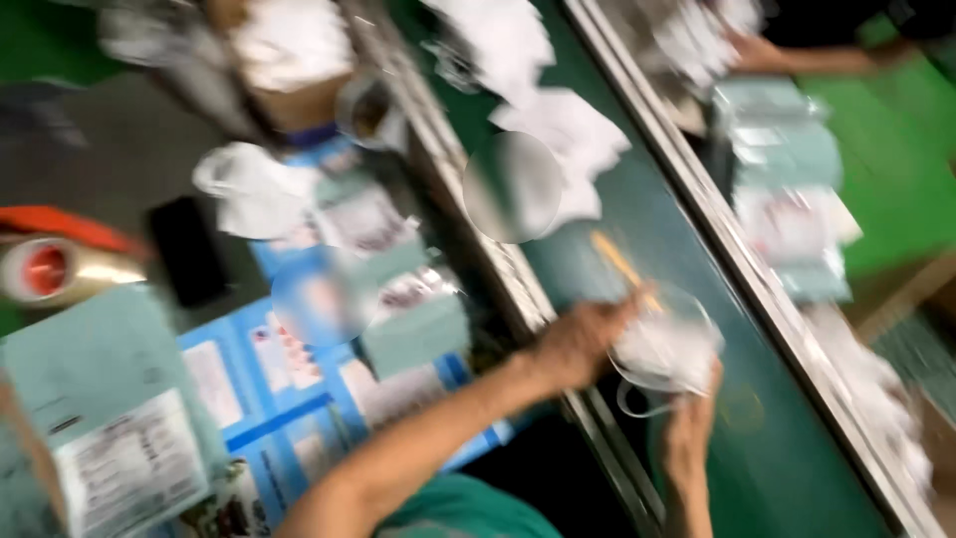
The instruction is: The person takes stacks of masks from a conveyor belt, places them into plastic pouches, and organizes the filled pouches into piles on the work table.
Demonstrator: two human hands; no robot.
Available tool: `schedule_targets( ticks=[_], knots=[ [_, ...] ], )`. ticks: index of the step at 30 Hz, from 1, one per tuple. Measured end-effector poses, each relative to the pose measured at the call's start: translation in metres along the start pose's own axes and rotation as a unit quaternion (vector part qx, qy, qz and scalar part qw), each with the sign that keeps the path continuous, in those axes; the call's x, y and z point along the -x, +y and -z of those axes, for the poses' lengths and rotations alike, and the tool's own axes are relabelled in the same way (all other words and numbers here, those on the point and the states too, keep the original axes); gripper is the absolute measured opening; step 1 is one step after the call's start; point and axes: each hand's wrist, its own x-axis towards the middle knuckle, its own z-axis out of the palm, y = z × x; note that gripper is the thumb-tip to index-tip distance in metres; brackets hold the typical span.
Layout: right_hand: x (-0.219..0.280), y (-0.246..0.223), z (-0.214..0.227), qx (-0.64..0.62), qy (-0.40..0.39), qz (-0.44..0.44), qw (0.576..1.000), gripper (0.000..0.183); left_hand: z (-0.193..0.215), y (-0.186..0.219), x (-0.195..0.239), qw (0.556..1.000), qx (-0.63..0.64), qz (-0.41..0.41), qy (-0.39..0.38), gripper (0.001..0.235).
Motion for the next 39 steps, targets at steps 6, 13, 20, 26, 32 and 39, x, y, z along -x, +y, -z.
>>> schedule_targets(
  ticks=[6,13,20,26,32,39],
  knots=[
    [-0.022,-0.038,-0.044,-0.037,0.134,-0.063,0.988,0.028,0.09,-0.046,0.076,0.966,-0.114,-0.035,0.23,0.044],
    [-0.05,0.002,-0.178,-0.108,0.007,-0.076,0.991,0.02,0.154,-0.197,0.129,0.923,-0.303,0.015,0.237,0.009],
    [-0.082,-0.046,-0.263,-0.218,-0.201,-0.15,0.943,0.031,0.097,-0.266,0.166,0.956,-0.1,0.047,0.271,0.027],
    [-0.069,-0.063,-0.247,-0.178,-0.211,-0.218,0.936,0.036,0.136,-0.124,0.176,0.89,-0.354,0.053,0.284,0.029],
    [-0.047,-0.093,-0.227,-0.035,-0.251,-0.126,0.959,0.026,0.153,-0.078,0.175,0.929,-0.167,0.057,0.325,0.014],
    [-0.049,-0.116,-0.21,-0.059,-0.096,-0.007,0.994,0.026,0.151,-0.016,0.164,0.927,-0.194,-0.011,0.32,0.009]
  ],
)
